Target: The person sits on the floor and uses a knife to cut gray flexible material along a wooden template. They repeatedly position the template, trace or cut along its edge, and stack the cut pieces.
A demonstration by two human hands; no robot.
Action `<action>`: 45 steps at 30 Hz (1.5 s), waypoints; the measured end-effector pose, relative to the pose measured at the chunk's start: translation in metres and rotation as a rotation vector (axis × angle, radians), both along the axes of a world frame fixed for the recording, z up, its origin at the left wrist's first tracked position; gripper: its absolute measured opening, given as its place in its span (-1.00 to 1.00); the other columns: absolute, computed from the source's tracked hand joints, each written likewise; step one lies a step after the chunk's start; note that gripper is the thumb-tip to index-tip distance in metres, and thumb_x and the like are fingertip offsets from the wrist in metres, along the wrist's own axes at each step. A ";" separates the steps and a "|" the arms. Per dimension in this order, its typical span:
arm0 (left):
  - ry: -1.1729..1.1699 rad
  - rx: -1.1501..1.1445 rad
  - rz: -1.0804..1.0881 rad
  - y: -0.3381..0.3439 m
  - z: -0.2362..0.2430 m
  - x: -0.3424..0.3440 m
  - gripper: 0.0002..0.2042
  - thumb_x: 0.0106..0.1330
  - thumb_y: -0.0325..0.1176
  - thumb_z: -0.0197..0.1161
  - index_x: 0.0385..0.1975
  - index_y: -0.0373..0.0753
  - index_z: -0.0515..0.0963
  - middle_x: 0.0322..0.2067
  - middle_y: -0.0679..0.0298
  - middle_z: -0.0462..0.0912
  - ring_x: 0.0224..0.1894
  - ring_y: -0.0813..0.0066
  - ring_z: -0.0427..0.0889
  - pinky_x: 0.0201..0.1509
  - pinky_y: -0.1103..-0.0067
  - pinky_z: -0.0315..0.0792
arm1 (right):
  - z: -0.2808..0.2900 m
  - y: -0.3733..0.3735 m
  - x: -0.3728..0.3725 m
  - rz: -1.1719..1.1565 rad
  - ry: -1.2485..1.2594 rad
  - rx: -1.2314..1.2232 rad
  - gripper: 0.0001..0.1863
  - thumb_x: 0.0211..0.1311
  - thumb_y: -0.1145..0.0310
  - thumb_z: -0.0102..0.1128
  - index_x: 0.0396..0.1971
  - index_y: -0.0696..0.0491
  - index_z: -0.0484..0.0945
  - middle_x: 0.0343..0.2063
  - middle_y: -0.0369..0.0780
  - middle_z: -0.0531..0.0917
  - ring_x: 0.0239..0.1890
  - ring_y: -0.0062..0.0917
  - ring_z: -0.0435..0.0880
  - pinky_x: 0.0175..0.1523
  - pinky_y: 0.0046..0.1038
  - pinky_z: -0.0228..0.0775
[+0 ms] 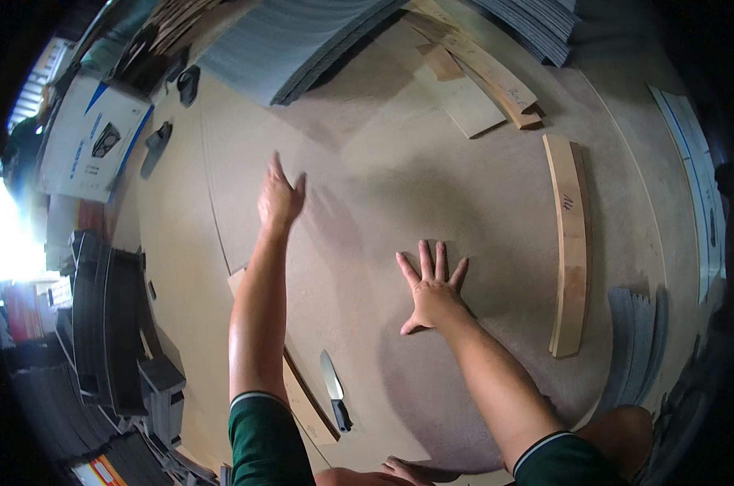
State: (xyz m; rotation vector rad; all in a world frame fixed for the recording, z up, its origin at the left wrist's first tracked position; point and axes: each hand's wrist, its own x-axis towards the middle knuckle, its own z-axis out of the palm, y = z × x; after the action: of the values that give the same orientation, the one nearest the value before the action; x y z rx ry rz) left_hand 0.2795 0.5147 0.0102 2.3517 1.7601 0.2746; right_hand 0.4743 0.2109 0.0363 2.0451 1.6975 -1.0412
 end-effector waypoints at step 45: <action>-0.407 0.111 0.541 -0.547 -0.004 -0.261 -0.38 0.27 -0.22 0.52 0.28 -0.34 0.51 0.24 -0.10 0.57 0.32 -0.14 0.48 0.42 0.14 0.37 | 0.004 -0.096 0.006 -0.855 0.687 0.117 0.24 0.20 -0.26 0.40 0.66 0.07 -0.08 0.63 0.05 0.04 0.65 -0.09 0.00 0.66 0.05 -0.27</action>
State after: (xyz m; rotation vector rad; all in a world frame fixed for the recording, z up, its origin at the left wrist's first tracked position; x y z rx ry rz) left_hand 0.0184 -0.0322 0.0061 1.6653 2.1530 0.8756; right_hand 0.4802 0.1153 0.0402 2.7759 1.0600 -2.1372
